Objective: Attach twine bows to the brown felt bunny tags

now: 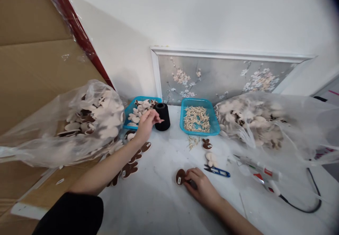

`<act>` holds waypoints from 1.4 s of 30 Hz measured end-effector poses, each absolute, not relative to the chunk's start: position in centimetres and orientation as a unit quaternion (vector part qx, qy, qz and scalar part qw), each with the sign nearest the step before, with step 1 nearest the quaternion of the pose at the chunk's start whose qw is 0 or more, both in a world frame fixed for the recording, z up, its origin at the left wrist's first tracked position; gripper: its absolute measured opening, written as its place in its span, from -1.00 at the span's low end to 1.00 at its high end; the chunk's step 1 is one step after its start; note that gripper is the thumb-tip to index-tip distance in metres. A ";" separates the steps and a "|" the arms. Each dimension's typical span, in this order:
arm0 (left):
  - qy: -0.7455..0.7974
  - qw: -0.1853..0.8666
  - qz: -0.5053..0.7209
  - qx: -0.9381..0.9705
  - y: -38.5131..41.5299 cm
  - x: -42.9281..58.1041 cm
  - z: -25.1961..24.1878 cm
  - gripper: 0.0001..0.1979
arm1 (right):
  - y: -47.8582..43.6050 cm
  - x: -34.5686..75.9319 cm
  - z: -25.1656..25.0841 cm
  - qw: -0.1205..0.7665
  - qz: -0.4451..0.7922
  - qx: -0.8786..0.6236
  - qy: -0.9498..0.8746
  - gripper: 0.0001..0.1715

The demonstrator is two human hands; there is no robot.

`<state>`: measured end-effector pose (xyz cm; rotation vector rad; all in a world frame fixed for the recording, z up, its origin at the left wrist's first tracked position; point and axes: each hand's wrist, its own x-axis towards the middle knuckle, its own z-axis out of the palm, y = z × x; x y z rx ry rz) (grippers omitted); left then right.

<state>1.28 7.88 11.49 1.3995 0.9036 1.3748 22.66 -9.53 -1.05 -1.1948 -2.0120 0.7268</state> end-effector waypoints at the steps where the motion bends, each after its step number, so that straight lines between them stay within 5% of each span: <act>1: 0.375 0.514 0.578 0.511 8.4 1.0 11.0 -0.73 | -9.6 22.6 -1.1 0.339 0.280 -0.459 -0.772 -0.87; 6: 0.379 0.544 0.626 0.411 11.7 -0.1 11.0 -0.77 | -9.6 22.5 -1.1 0.349 0.280 -0.458 -0.768 -0.86; 11: 0.300 0.537 0.693 0.376 15.0 2.0 17.8 -0.81 | -9.5 22.5 -1.0 0.339 0.289 -0.455 -0.772 -0.86; 15: 0.175 0.607 0.593 0.499 13.0 4.3 20.6 -0.84 | -9.5 22.6 -0.9 0.329 0.289 -0.454 -0.776 -0.87; 20: 0.363 0.564 0.232 0.704 8.3 1.3 12.9 -0.64 | -9.4 22.7 -0.6 0.323 0.296 -0.451 -0.777 -0.80; 27: 0.566 0.351 0.349 0.659 11.1 -1.3 3.3 -0.60 | -9.0 22.7 -0.4 0.324 0.298 -0.465 -0.768 -0.80; 35: 0.548 0.319 0.324 0.702 15.2 3.7 4.5 -0.67 | -8.9 23.0 -0.6 0.327 0.281 -0.475 -0.767 -0.82; 42: 0.397 0.371 0.269 0.795 4.1 3.8 6.3 -0.70 | -8.7 23.5 -0.8 0.346 0.251 -0.467 -0.774 -0.94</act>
